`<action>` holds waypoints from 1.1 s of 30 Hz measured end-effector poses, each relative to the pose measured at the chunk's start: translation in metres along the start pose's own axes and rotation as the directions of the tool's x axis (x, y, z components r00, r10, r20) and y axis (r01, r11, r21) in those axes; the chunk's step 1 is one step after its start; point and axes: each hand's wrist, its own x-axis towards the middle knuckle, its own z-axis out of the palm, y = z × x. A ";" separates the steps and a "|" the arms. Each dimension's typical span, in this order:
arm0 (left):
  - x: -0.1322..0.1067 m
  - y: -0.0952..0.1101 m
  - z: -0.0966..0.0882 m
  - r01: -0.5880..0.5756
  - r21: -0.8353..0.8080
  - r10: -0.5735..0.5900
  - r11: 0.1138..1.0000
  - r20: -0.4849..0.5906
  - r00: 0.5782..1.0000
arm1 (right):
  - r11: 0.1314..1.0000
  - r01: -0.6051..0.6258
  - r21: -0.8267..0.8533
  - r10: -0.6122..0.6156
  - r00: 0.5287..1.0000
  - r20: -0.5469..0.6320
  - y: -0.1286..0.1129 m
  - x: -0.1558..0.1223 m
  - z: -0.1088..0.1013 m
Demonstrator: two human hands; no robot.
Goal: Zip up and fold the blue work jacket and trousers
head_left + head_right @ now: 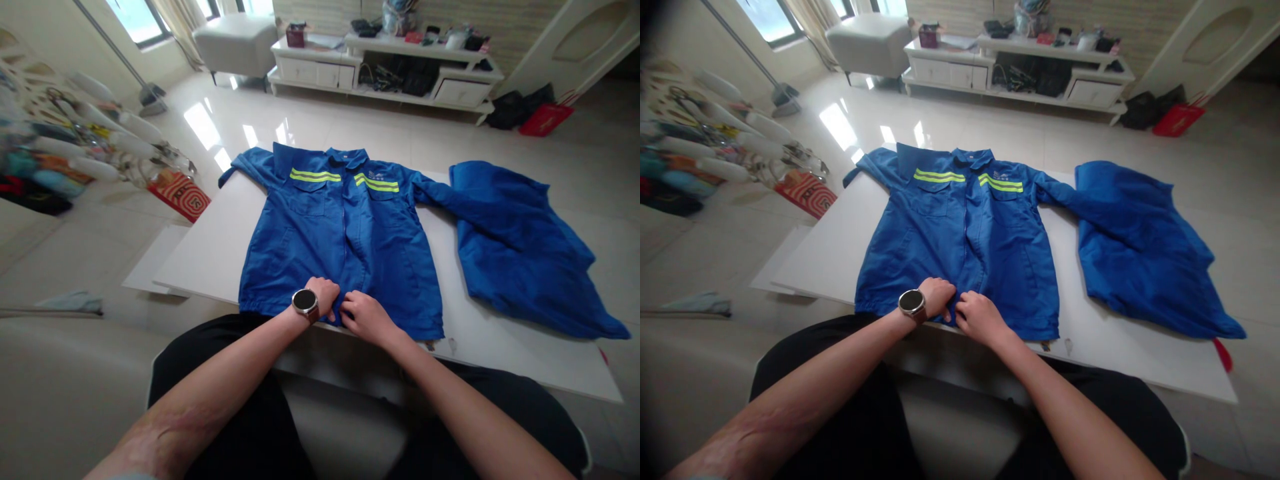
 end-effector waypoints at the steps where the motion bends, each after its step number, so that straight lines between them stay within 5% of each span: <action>1: 0.000 0.000 0.000 0.001 0.002 -0.001 1.000 0.002 1.000 | 1.000 0.000 0.001 0.000 1.000 -0.002 0.000 0.000 0.000; 29: 0.001 0.001 0.001 -0.020 0.004 0.020 1.000 -0.012 1.000 | 1.000 0.017 -0.001 -0.017 0.999 -0.029 0.001 -0.001 0.000; 33: 0.004 -0.002 0.007 -0.071 -0.006 0.071 0.997 -0.009 0.997 | 0.993 -0.083 -0.084 0.066 0.980 -0.190 0.012 -0.001 -0.008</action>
